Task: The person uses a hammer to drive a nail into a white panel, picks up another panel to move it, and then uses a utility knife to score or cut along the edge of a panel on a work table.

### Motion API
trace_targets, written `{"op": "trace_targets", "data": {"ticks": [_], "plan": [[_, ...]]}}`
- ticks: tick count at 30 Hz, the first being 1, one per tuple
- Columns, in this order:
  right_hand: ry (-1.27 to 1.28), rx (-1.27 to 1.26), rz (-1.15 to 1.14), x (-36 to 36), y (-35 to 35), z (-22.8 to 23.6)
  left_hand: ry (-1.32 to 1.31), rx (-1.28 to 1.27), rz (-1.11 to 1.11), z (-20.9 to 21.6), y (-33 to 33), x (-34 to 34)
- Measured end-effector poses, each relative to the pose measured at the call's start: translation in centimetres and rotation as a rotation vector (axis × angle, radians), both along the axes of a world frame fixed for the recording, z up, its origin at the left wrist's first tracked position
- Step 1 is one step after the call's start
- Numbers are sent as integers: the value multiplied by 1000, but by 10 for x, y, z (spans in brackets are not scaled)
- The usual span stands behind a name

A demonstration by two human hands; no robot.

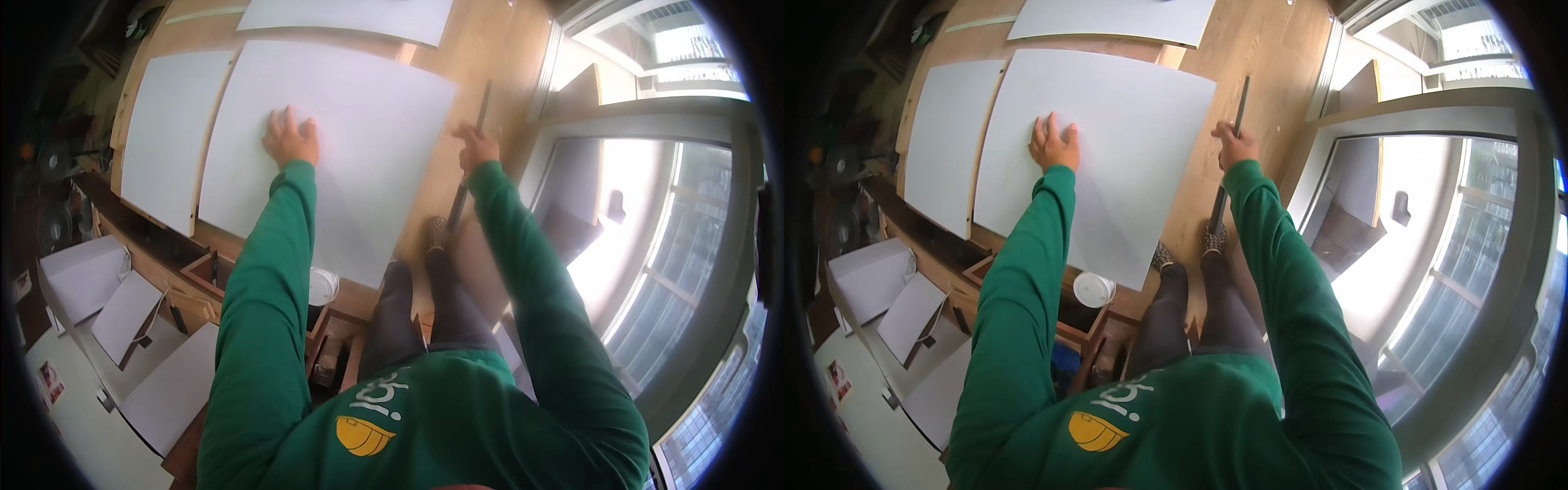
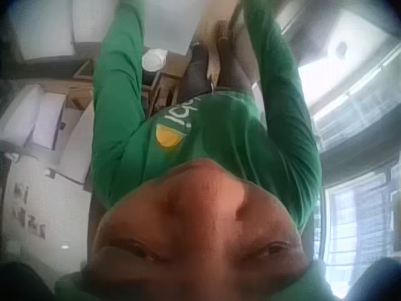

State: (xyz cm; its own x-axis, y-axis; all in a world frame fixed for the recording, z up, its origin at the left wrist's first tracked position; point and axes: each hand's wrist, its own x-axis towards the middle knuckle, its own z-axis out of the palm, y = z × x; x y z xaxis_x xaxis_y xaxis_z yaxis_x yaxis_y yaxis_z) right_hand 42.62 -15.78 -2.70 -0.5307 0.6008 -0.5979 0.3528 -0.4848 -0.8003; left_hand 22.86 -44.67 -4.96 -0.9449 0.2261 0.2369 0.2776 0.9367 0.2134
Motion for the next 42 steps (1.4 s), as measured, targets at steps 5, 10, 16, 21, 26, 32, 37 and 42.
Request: {"op": "trace_targets", "data": {"ticks": [5, 10, 16, 21, 26, 32, 37, 42], "plan": [[45, -180, 20, -42, 38, -4, -103, -103, 44, -7, 12, 4], [132, -319, -29, -54, 46, -30, -97, -108, 46, -3, 16, 4], [104, -262, 72, -53, 54, -18, -84, -98, 32, 1, 20, 5], [-2, -73, 68, -48, 56, -20, -86, -86, 23, 0, 23, 5], [11, 315, 172, 9, 50, -48, -60, -98, 17, -1, 18, 6], [20, 696, 402, 30, 49, -21, -36, -77, -9, -6, 17, 5], [56, 827, 498, 27, 57, -22, -44, -80, 5, -7, 17, 3], [55, 912, 524, 35, 56, -24, -52, -74, 8, -6, 17, 4]]}}
